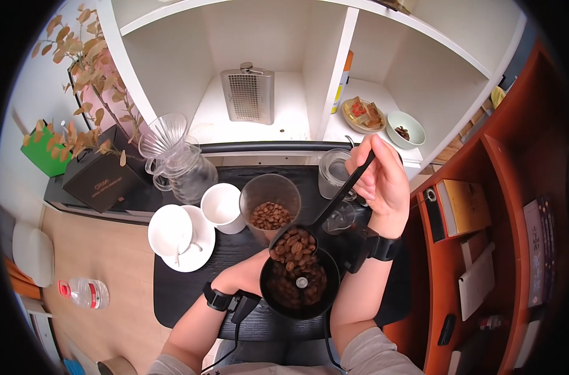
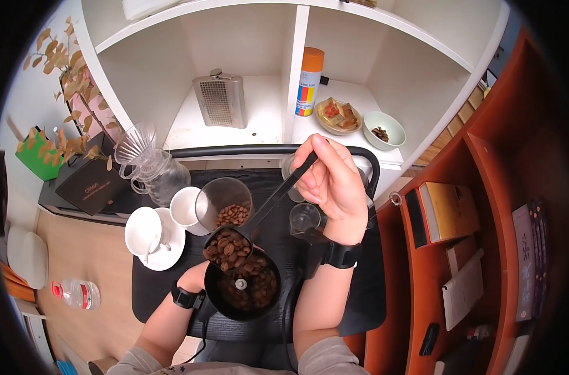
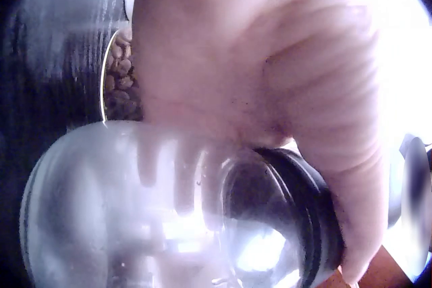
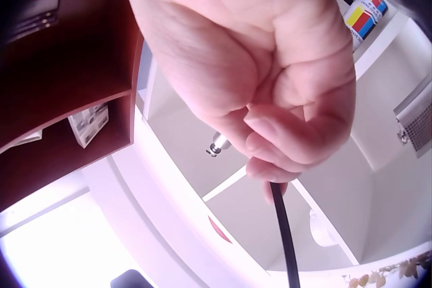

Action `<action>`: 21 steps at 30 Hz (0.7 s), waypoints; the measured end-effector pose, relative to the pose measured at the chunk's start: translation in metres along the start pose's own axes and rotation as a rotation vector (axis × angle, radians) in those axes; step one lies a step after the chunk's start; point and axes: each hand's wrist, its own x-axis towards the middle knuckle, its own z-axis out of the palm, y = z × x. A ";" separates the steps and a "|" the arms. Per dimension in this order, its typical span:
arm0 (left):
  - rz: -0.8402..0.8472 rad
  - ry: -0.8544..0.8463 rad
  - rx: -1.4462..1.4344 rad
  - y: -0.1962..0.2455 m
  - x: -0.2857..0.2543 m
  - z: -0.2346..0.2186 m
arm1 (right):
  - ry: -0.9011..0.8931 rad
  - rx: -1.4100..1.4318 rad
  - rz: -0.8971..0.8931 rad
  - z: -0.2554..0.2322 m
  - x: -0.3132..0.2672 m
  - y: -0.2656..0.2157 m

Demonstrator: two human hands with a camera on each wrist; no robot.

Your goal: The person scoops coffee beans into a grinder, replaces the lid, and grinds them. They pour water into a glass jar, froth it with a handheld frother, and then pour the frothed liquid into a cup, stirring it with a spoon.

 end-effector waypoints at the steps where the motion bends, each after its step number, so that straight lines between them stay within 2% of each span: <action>1: 0.011 0.019 0.112 0.001 0.002 0.003 | 0.003 -0.002 -0.002 0.000 0.000 0.000; 2: 0.022 0.039 0.224 0.006 0.005 0.007 | 0.000 -0.004 -0.001 0.000 -0.001 0.000; 3: -0.148 0.168 -0.058 0.019 0.006 0.016 | -0.004 -0.005 0.001 0.000 -0.001 0.000; 6: -0.116 0.241 0.062 0.025 0.012 0.030 | 0.030 0.001 -0.017 0.002 0.000 -0.002; 7: -0.050 0.284 0.181 0.016 0.014 0.034 | 0.032 0.001 -0.017 0.001 0.000 -0.001; 8: -0.050 0.283 0.180 0.002 0.012 0.040 | 0.049 0.027 -0.032 -0.001 0.000 -0.001; 10: -0.056 0.448 0.172 -0.020 0.010 0.055 | 0.066 0.051 -0.048 -0.003 0.001 -0.001; 11: -0.056 0.469 0.135 -0.023 0.010 0.058 | 0.071 0.050 -0.049 -0.004 0.001 -0.001; 12: -0.055 0.469 0.134 -0.023 0.009 0.057 | 0.075 0.048 -0.050 -0.004 0.001 -0.002; 14: -0.030 0.408 0.344 -0.015 0.010 0.054 | 0.080 0.052 -0.052 -0.004 0.001 -0.002; 21: -0.042 0.425 0.304 -0.019 0.005 0.056 | 0.072 0.053 -0.046 -0.003 0.000 -0.003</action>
